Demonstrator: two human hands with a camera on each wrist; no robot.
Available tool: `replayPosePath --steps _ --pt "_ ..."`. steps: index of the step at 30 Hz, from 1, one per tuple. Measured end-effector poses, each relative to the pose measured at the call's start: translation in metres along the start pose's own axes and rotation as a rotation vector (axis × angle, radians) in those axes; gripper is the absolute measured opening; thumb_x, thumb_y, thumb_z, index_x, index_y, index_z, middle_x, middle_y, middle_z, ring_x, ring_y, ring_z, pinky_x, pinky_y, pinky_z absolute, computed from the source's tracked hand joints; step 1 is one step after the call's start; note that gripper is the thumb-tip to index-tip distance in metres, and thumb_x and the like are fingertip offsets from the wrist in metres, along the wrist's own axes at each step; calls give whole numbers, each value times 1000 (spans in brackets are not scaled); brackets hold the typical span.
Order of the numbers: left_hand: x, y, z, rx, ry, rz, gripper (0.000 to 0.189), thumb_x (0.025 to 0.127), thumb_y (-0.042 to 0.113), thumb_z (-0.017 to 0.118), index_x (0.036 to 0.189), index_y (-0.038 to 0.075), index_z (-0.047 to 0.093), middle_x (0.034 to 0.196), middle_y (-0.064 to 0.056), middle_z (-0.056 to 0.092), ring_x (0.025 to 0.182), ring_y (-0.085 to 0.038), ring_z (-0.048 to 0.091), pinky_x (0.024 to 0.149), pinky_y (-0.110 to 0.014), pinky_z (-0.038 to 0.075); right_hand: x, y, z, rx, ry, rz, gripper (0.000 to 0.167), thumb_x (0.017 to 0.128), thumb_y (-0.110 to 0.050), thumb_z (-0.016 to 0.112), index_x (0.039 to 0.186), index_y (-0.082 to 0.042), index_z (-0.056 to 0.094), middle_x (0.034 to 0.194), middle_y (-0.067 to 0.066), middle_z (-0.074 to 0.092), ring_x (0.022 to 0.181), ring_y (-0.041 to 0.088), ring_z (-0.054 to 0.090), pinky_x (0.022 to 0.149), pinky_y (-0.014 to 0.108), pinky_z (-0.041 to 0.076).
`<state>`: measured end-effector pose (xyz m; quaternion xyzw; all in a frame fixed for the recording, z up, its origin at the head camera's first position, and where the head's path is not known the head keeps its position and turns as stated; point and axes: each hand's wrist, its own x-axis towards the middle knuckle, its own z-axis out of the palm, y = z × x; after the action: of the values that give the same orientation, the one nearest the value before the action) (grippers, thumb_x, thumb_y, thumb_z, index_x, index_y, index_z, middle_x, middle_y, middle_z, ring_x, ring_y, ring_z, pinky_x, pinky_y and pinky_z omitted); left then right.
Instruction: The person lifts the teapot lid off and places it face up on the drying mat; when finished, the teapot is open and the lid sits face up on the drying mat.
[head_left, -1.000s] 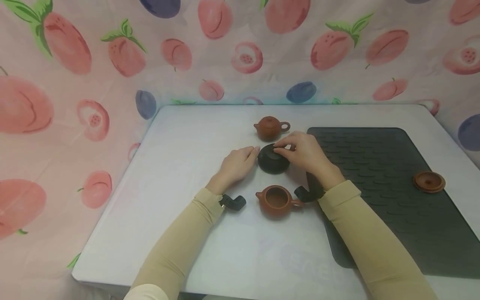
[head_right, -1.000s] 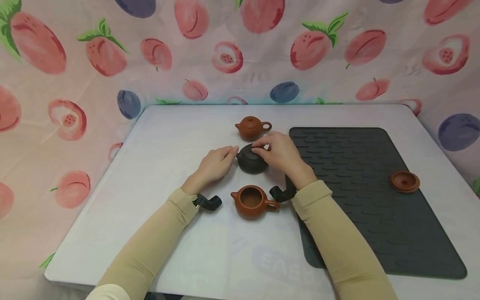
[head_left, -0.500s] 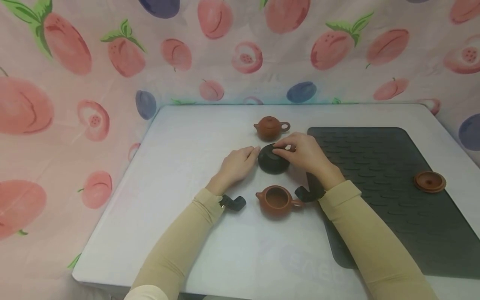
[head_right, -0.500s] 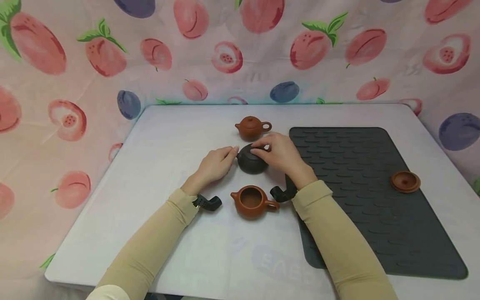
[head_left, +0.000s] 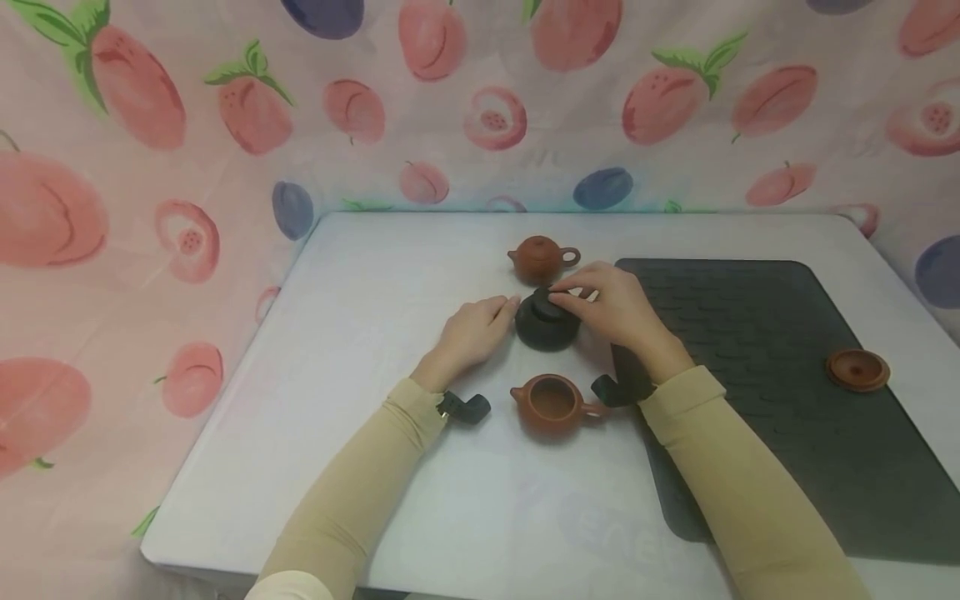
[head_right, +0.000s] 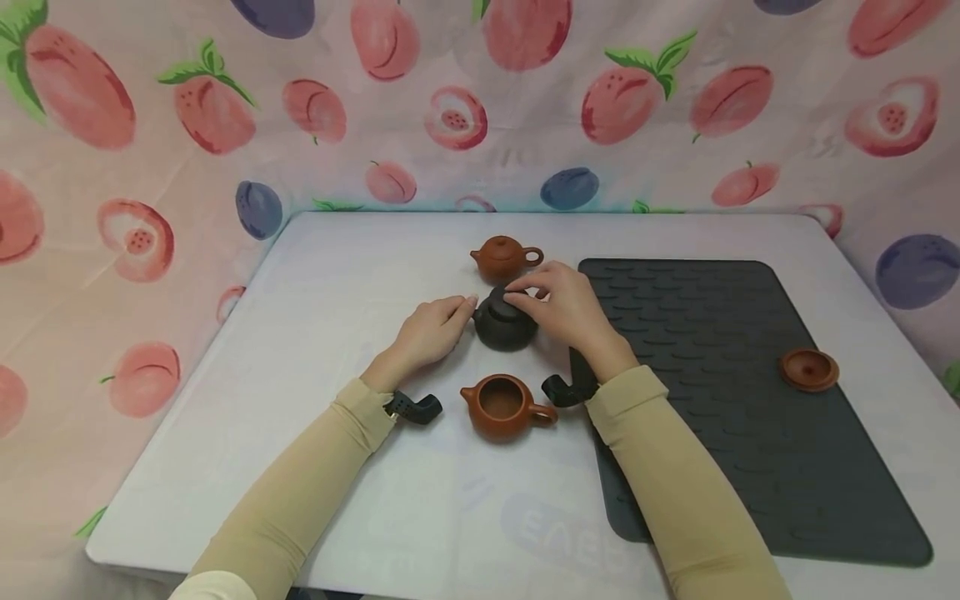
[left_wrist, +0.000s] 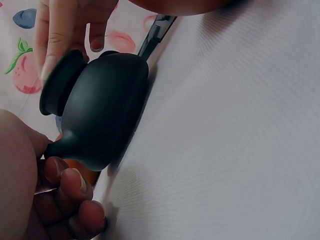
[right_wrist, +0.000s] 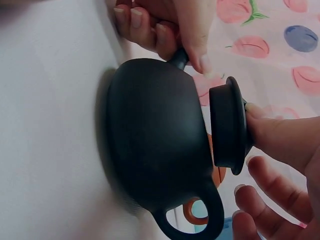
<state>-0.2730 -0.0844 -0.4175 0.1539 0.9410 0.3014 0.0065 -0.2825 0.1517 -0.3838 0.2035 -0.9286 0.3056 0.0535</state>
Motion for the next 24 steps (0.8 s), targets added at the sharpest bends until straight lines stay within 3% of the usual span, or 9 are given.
replayPosePath --steps 16,20,24 --pt "1 0 -1 2 10 13 48 111 47 32 80 16 53 69 -4 48 72 -23 55 62 -36 40 -5 5 -18 136 51 62 33 97 -39 72 120 -16 77 123 6 68 113 27 63 92 50 53" --pt "2 -1 1 -4 4 20 48 111 48 33 81 16 54 69 -4 49 73 -23 55 63 -36 41 -7 8 -21 273 60 151 42 94 -49 73 121 -17 76 124 3 69 116 24 62 96 50 49" --pt "1 -2 2 -8 -2 19 48 111 48 33 81 16 54 69 -4 49 72 -22 55 62 -36 41 -11 9 -23 510 65 279 52 93 -51 74 126 -11 72 127 6 67 114 23 65 101 44 47"
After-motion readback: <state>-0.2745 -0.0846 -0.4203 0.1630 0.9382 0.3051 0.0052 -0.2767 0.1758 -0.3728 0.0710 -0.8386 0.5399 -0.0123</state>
